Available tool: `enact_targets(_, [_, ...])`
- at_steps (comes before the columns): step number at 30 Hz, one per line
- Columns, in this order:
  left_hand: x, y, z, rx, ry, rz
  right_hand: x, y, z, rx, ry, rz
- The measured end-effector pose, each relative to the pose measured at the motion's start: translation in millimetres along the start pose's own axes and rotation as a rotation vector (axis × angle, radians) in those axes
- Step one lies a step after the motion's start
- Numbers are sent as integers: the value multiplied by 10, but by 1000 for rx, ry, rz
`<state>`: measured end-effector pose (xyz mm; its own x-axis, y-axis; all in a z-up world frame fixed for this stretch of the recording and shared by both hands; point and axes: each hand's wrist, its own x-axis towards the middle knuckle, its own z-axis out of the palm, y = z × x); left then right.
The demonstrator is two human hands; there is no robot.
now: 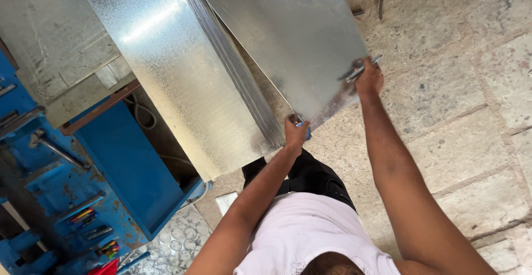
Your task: The person measures and marks a large metal sheet using a metal ruler and a marker. They repeatedly position the ruler at intervals along the sheet and draw straight lines across its surface. The person occasionally repositions the sheet to continue marking different sections.
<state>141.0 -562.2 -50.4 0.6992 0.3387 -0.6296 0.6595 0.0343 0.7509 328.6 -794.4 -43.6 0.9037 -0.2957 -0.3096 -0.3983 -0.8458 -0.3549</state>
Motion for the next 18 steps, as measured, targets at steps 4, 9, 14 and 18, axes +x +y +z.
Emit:
enact_targets(4, [90,60,-39,-209,-129,-406,-82,37,140,115,-20,49])
enact_targets(9, [134,175,-215,-130,-264,-442,-78,20,83,29,50,-71])
enact_targets(14, [-134,573,-325,-267,-333,-480,-161,-2,90,18,152,-258])
enact_targets(18, [-341,787,-612,-378,-370,-432,-269,-99,149,-33,168,-335])
